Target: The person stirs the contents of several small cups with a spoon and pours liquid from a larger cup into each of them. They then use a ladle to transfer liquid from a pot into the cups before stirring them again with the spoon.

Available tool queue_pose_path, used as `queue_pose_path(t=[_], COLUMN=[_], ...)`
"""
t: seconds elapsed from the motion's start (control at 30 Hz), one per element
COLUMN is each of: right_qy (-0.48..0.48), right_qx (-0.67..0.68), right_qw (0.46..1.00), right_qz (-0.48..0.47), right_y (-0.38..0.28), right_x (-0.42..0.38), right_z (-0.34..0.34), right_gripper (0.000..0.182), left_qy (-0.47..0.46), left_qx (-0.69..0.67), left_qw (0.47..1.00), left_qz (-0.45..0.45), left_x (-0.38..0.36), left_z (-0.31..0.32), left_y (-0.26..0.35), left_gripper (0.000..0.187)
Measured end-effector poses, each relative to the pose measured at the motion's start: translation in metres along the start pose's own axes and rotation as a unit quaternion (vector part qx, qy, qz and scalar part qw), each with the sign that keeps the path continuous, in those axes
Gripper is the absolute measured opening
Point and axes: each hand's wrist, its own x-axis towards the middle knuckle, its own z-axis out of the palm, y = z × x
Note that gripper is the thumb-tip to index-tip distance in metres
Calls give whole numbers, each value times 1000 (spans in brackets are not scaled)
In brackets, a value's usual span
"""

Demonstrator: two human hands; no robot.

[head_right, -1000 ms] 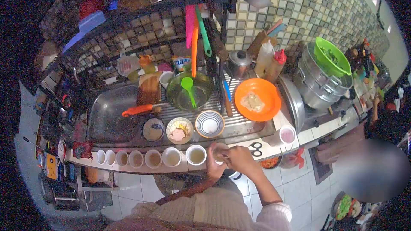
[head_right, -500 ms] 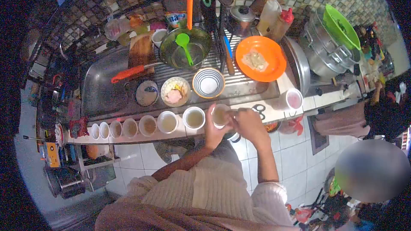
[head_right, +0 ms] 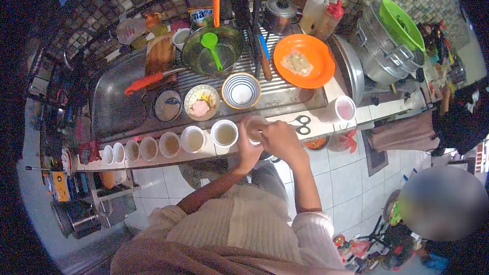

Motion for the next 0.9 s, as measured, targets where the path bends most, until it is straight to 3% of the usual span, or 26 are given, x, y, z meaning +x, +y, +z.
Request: queue_pose_path(t=[0.07, 0.1, 0.2, 0.37, 0.53, 0.77, 0.83, 0.9], right_qy=[-59, -30, 25, -98, -97, -70, -95, -116], right_qx=[-33, -12, 16, 93, 134, 40, -47, -50], right_qw=[995, 994, 999, 988, 985, 997, 993, 991], right_qz=[78, 103, 22, 75, 50, 11, 53, 37], right_y=[2, 4, 8, 14, 22, 9, -7, -9], right_x=[0, 4, 9, -9, -16, 0, 0, 3], right_z=[-11, -10, 9, -15, -15, -20, -30, -28], right_gripper=[16, 15, 15, 14, 18, 18, 17, 17], left_qy=[14, 25, 40, 29, 19, 25, 34, 29], left_qx=[4, 8, 21, -3, -8, 27, 21, 17], left_qw=[1000, 999, 998, 999, 1000, 999, 999, 999], left_qz=[15, 33, 54, 34, 2, 32, 36, 26], left_x=[0, 0, 0, -2, -2, -1, -2, 0], left_z=[2, 4, 8, 6, 7, 7, 6, 7], left_y=[-1, -2, -8, -6, -5, -2, -1, 0], left_gripper=[80, 80, 80, 83, 85, 81, 81, 81])
